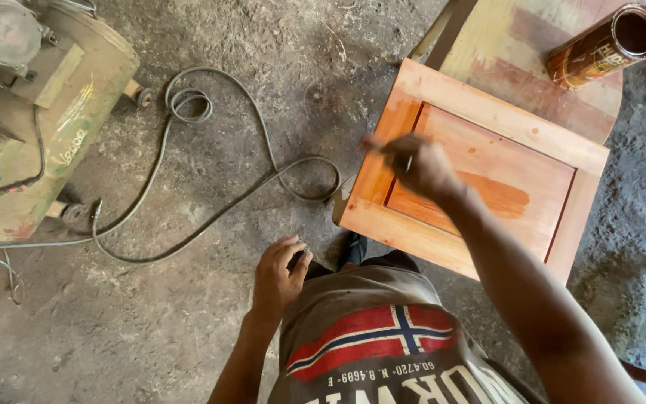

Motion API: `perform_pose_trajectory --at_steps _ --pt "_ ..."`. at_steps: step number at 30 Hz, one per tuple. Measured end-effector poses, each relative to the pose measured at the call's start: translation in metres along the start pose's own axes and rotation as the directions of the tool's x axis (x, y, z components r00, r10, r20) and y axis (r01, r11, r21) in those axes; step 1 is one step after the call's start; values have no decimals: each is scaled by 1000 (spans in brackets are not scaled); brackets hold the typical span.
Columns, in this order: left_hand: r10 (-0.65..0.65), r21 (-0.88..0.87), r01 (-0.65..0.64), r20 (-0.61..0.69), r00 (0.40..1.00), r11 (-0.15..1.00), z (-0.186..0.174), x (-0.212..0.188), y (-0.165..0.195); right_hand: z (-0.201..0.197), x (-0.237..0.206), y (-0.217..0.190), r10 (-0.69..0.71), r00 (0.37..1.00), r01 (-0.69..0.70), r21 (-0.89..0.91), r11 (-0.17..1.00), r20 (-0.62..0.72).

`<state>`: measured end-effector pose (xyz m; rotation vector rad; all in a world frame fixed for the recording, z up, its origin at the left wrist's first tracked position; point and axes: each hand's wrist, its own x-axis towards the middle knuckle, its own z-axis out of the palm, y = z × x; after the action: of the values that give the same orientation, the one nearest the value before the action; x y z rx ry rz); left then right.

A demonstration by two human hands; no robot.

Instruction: The person applies wood stain with a brush to a wooden cabinet door panel resting on a small table, brushing the recessed panel and frame edges. They then lift the door, flip it over, and continue brushing stain onto the reverse side and its frame.

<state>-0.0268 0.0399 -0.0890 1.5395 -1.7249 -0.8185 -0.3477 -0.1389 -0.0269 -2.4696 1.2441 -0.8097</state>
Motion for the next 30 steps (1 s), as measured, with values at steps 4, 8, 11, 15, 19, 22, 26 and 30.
perform_pose_trajectory --at_steps 4,8,11,15,19,22,26,30 --pt "-39 -17 40 34 999 999 -1 6 0 -5 1 8 158 974 -164 27 986 160" --pt "-42 -39 43 33 999 998 0 8 3 -16 21 44 313 950 -311 102 945 2" --pt "-15 -21 16 11 1000 1000 -1 6 0 -13 20 48 242 969 -243 28 970 40" --pt "-63 -42 62 -29 998 997 -8 2 -12 -9 13 40 335 939 -343 149 927 80" --pt "-59 -54 56 -62 996 997 -6 -3 -20 -20 34 57 439 879 -453 -34 891 -185" --pt "-19 -32 17 -69 997 999 -3 -1 -24 -22 44 62 266 951 -268 10 963 -159" --pt "-32 -27 30 -68 997 999 -1 5 -24 -18 58 63 379 925 -376 78 923 -27" --pt "-55 -14 55 -2 998 998 -2 13 -19 -18 64 66 572 757 -572 104 814 -315"
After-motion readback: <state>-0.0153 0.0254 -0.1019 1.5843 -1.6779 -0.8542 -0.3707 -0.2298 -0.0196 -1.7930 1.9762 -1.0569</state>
